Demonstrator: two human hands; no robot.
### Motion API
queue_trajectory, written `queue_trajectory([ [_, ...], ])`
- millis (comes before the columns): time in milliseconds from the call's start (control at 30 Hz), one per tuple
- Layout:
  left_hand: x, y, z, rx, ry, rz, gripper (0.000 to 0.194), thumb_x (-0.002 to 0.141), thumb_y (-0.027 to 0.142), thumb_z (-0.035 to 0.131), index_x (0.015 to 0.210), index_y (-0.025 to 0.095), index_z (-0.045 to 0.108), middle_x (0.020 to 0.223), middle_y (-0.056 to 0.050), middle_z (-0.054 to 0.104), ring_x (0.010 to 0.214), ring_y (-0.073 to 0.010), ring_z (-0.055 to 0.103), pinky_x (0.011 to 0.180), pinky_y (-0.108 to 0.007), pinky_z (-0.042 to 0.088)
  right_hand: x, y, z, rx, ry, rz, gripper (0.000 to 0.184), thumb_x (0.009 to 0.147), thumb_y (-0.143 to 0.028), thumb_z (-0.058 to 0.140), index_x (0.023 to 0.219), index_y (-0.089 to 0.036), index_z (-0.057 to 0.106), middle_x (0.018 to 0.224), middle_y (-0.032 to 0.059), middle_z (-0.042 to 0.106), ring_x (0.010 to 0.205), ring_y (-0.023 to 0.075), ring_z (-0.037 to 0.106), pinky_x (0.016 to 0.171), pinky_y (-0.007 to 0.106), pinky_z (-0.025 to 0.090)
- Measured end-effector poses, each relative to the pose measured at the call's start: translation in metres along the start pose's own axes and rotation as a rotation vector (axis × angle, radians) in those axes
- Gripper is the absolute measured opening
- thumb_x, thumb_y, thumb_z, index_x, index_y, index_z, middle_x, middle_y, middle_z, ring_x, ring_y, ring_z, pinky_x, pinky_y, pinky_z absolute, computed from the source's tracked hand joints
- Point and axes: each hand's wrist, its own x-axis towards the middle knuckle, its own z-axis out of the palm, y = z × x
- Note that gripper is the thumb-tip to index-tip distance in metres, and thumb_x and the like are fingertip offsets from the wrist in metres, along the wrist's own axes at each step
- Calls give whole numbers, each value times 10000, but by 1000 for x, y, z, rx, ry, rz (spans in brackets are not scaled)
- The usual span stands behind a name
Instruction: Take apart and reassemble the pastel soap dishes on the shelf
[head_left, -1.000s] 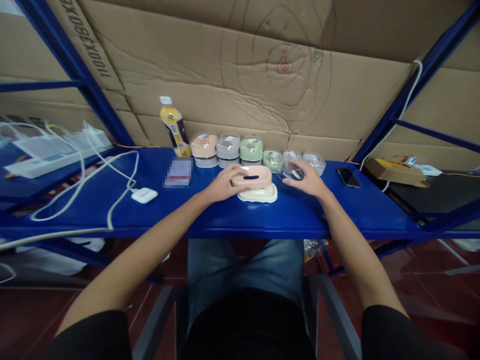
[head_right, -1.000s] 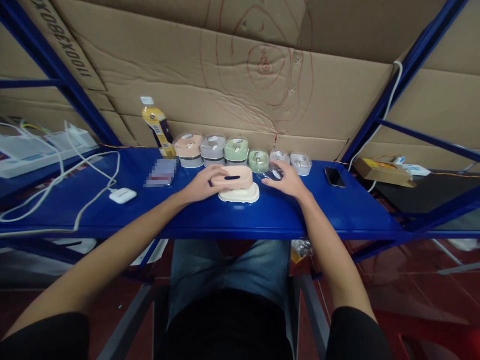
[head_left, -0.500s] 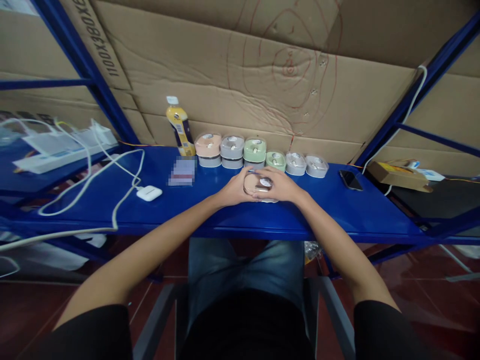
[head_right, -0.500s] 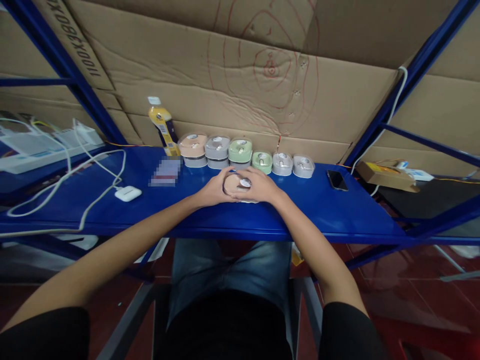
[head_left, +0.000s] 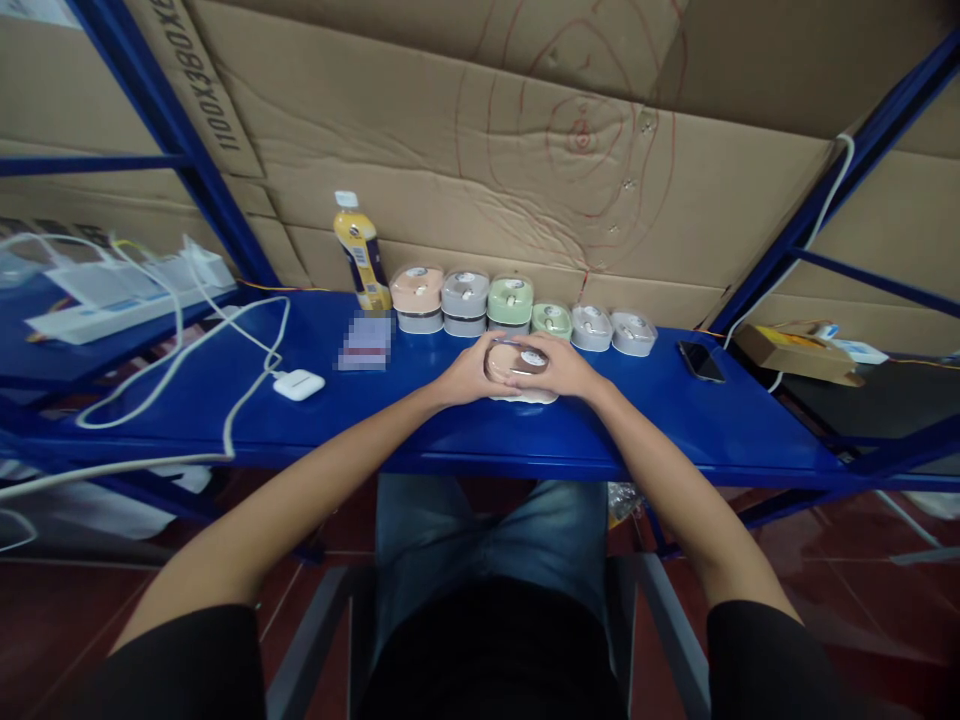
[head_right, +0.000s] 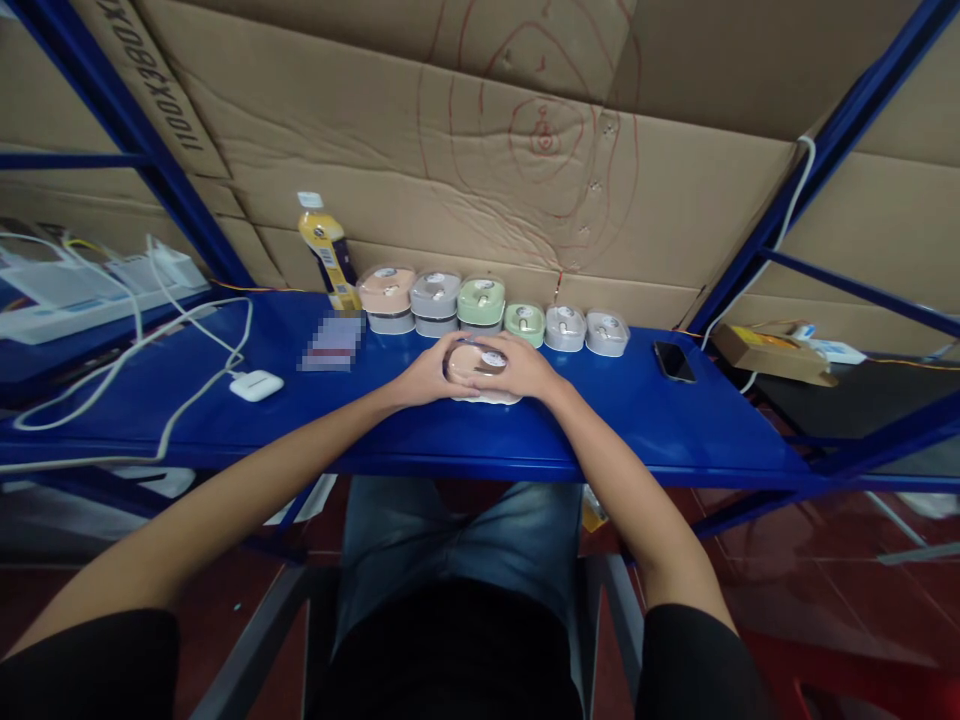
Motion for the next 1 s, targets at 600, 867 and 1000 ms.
queue_trajectory([
  [600,-8,5,-6,153,-116,-66,1224,667,673,974,1642,179,422,1537,-244,678,1458,-467,648,1223,-636,509,-38,19,-28,-40,-102,-7,1084,726,-734,946,1652,-301,587,1455,147,720,1316,429,691,1173,669,545],
  [867,-8,7,-9,202,-127,-102,1020,837,655,833,1644,198,410,1449,-183,724,1409,-417,677,1217,-594,510,-37,72,-111,-362,618,642,993,853,-722,836,1626,-164,558,1476,264,651,1383,463,625,1163,659,503],
  [1000,-7,6,-8,204,-122,-80,975,860,638,817,1641,212,418,1433,-174,726,1379,-404,688,1216,-599,507,-20,94,-122,-511,608,1000,885,846,-645,873,1554,-177,622,1475,280,621,1347,476,658,1110,623,516],
])
